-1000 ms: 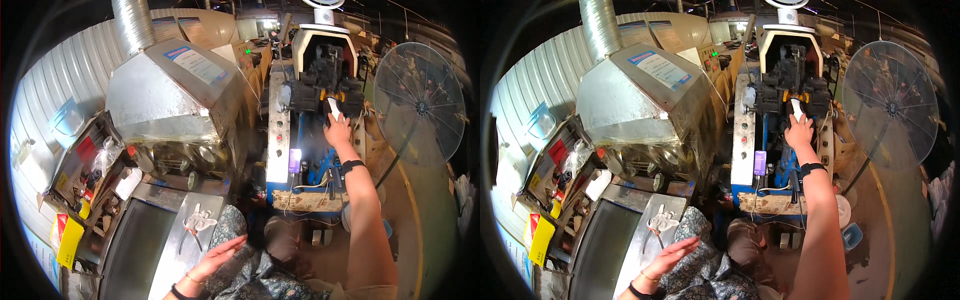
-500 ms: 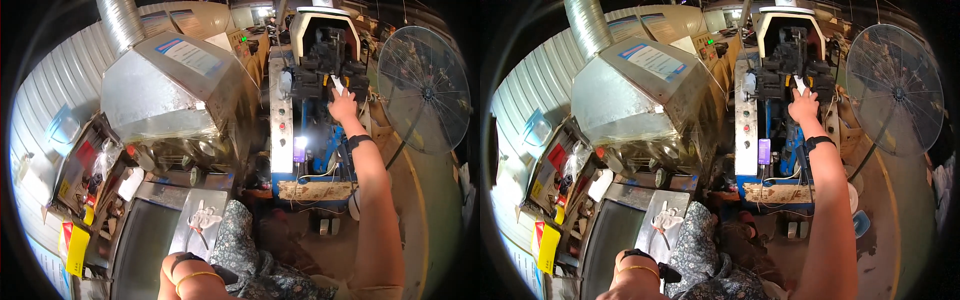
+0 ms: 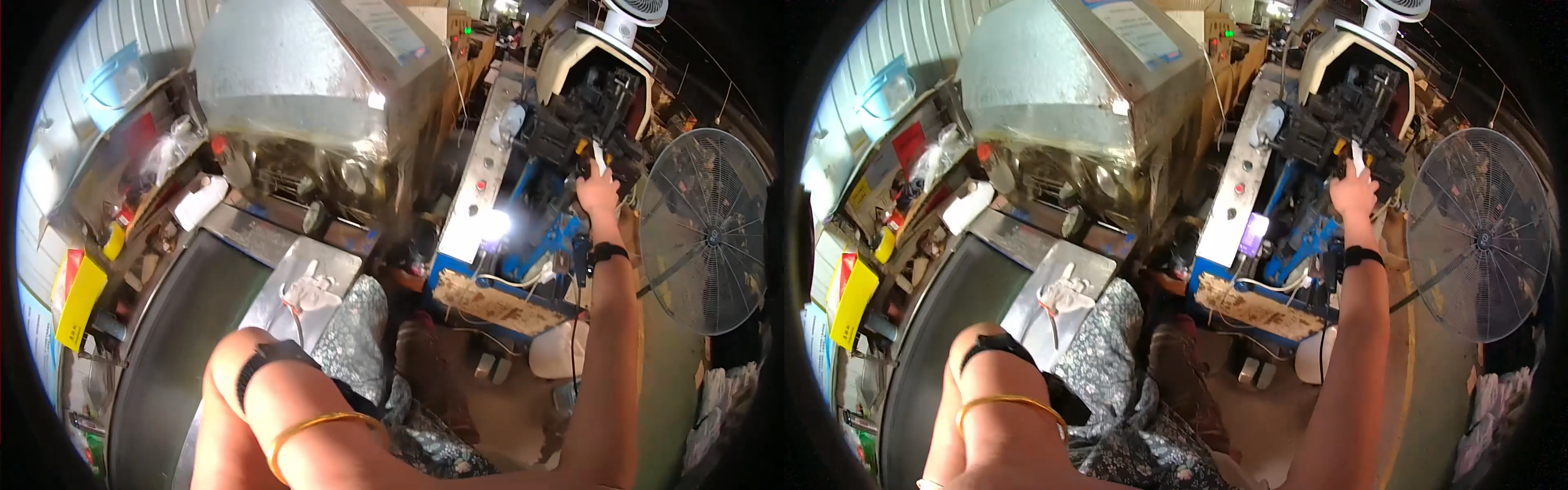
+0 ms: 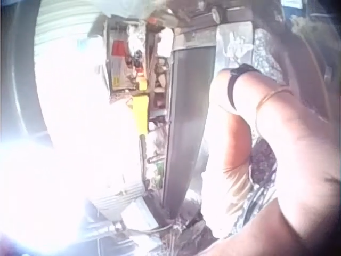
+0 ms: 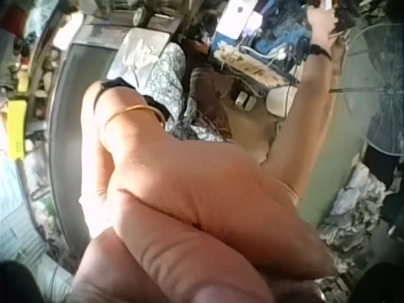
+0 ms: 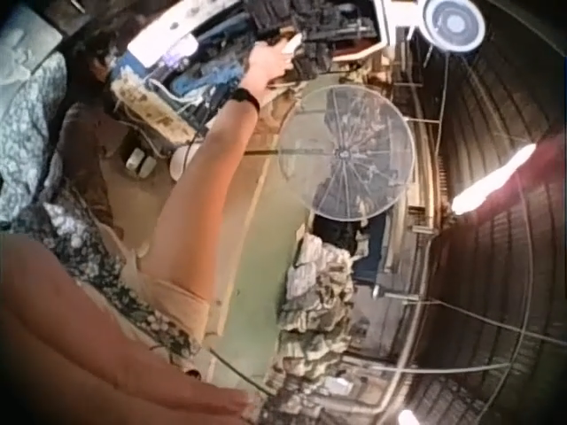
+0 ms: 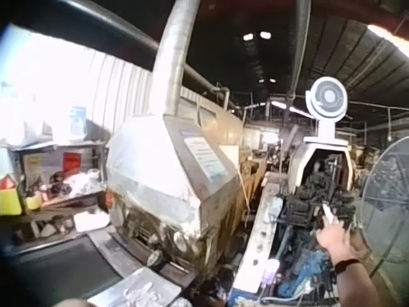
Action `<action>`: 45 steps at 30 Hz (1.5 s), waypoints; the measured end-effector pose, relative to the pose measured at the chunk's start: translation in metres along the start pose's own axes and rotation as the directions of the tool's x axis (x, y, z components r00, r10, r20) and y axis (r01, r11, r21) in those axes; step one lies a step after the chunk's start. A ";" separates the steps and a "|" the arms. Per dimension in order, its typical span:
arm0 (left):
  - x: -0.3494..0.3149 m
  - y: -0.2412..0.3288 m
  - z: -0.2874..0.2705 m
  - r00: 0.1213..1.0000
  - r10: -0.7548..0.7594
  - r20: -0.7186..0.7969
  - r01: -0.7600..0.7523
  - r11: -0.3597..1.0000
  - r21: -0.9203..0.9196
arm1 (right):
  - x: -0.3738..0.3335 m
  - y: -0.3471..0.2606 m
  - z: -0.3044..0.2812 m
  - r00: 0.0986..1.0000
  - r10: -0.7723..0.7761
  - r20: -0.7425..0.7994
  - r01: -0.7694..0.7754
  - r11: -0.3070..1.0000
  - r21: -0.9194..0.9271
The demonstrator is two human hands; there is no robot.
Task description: Placing shoe uppers onto lasts and operating a lasting machine to shape them.
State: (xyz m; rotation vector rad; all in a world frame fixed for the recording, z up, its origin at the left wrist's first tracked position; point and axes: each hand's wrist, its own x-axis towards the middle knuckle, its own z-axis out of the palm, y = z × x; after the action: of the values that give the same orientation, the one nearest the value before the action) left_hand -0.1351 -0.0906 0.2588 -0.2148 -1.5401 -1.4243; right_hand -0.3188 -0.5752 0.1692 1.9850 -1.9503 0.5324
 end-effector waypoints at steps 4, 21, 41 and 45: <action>0.003 0.000 -0.002 0.998 -0.045 -0.035 0.045 0.999 -0.018 | 0.001 0.003 -0.001 1.000 -0.001 0.027 0.000 0.999 0.055; 0.012 0.029 -0.044 0.775 -0.044 -0.630 -0.309 0.843 -0.440 | 0.030 0.012 -0.023 0.996 -0.062 0.071 0.059 0.997 0.054; -0.126 -0.016 -0.157 0.504 0.043 -0.863 -0.337 0.930 -0.151 | 0.037 0.014 -0.021 0.991 -0.087 0.098 0.082 0.995 0.055; -0.201 -0.055 -0.144 0.474 0.069 -0.878 0.723 0.539 0.432 | 0.035 0.016 -0.021 0.995 -0.056 0.079 0.050 0.996 0.070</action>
State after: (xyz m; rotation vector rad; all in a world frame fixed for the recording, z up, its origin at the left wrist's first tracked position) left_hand 0.0019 -0.1333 0.0500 1.3063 -1.2066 -0.7402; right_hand -0.3353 -0.5967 0.2030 2.1249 -1.9445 0.5199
